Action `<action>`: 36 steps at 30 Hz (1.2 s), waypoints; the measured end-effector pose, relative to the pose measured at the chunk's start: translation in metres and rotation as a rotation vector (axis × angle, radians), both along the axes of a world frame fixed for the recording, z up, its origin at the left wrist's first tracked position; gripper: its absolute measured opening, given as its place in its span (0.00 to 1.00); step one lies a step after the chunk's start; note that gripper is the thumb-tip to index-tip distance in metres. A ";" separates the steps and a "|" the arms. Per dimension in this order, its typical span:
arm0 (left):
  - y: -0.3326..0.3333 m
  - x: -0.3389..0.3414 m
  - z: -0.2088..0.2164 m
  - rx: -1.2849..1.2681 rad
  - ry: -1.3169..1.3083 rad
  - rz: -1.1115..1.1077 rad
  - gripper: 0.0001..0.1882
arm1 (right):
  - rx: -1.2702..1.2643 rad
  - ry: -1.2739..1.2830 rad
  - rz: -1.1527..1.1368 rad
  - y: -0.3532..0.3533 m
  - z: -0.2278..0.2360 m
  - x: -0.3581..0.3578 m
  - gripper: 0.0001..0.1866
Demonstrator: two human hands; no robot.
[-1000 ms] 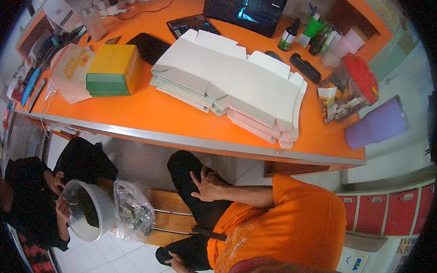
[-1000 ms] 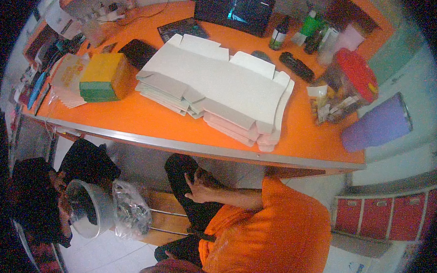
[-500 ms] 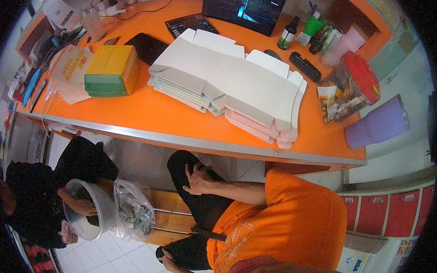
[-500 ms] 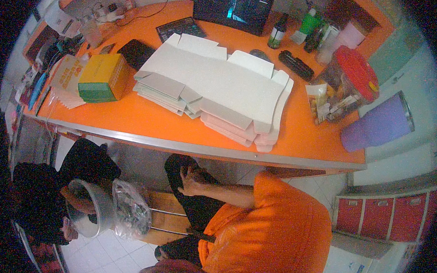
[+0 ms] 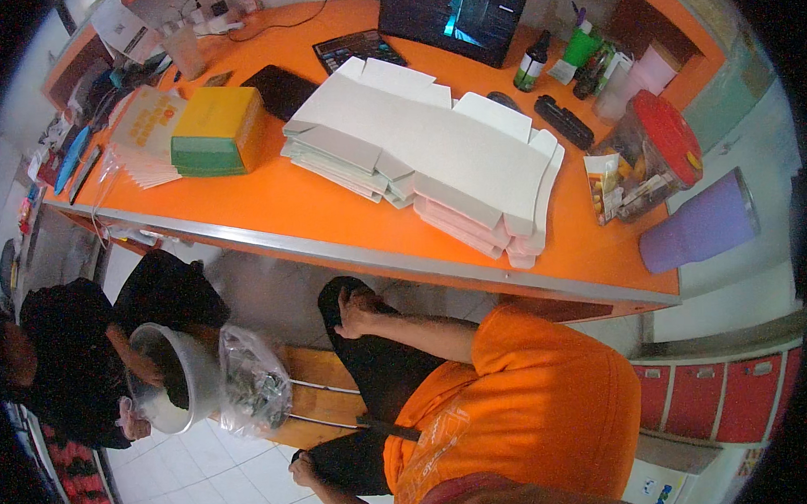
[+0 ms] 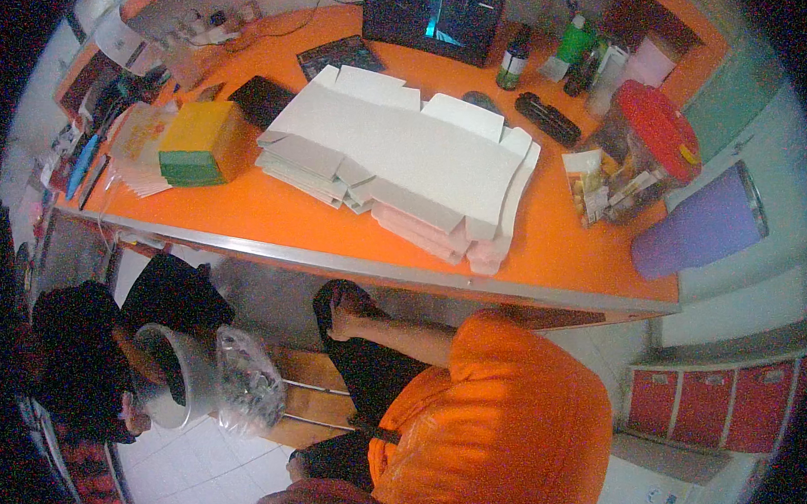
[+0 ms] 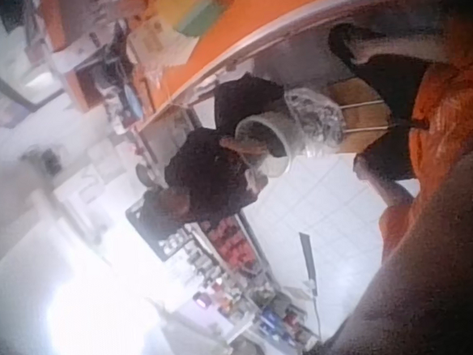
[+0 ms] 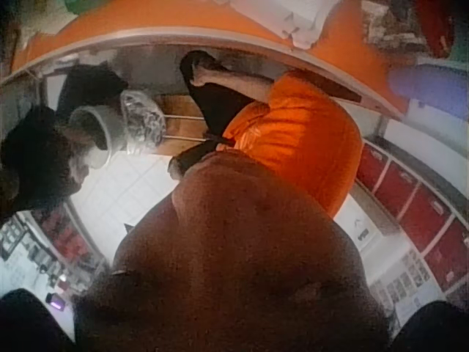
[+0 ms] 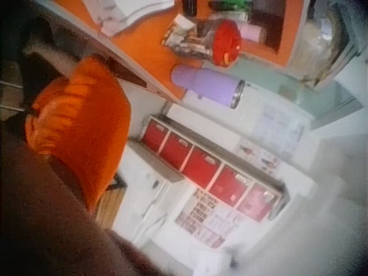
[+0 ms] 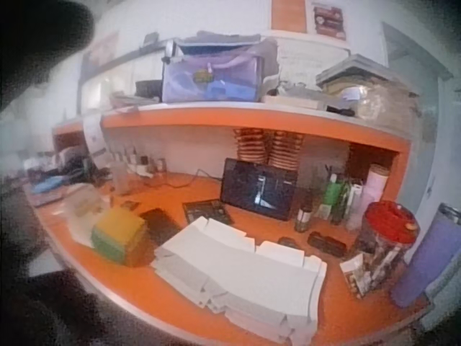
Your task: The person sits on the floor and repeatedly folds flat paper sheets into small rectangular boxes, then inserts small green items into them. They handle the boxes one at a time, folding edges and tucking flaps to close them.
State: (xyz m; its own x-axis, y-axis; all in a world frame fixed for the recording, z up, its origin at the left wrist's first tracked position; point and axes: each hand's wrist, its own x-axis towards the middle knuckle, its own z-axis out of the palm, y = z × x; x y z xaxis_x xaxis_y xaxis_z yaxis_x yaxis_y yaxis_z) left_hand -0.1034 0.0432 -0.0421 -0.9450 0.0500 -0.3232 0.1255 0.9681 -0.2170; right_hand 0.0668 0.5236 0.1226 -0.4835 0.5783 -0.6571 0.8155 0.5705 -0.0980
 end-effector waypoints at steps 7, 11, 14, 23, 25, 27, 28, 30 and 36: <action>0.001 0.008 0.012 0.087 -0.036 -0.008 0.33 | 0.030 -0.041 0.047 0.008 -0.025 -0.012 0.52; -0.011 0.027 0.033 0.190 -0.043 0.020 0.31 | 0.087 0.054 0.084 -0.011 -0.013 0.009 0.49; -0.016 0.045 0.052 0.298 -0.035 0.034 0.30 | 0.107 0.013 0.191 -0.028 0.004 0.023 0.45; 0.051 0.076 0.156 0.904 -0.158 -0.081 0.28 | -0.183 0.889 0.415 -0.016 0.304 0.071 0.23; 0.095 0.072 0.164 1.114 -0.328 -0.154 0.28 | 0.176 0.997 0.118 -0.016 0.371 0.081 0.18; 0.113 0.059 0.172 1.195 -0.599 0.044 0.28 | 0.469 1.105 -0.009 0.012 0.384 0.066 0.16; 0.139 0.063 0.169 1.191 -0.872 0.283 0.27 | 0.691 1.102 0.027 0.034 0.402 0.070 0.16; 0.156 0.067 0.167 1.410 -1.165 0.262 0.25 | 0.893 0.765 0.000 0.072 0.396 0.068 0.20; 0.167 0.097 0.121 1.571 -1.365 0.511 0.23 | 0.729 0.292 0.030 0.111 0.386 0.061 0.14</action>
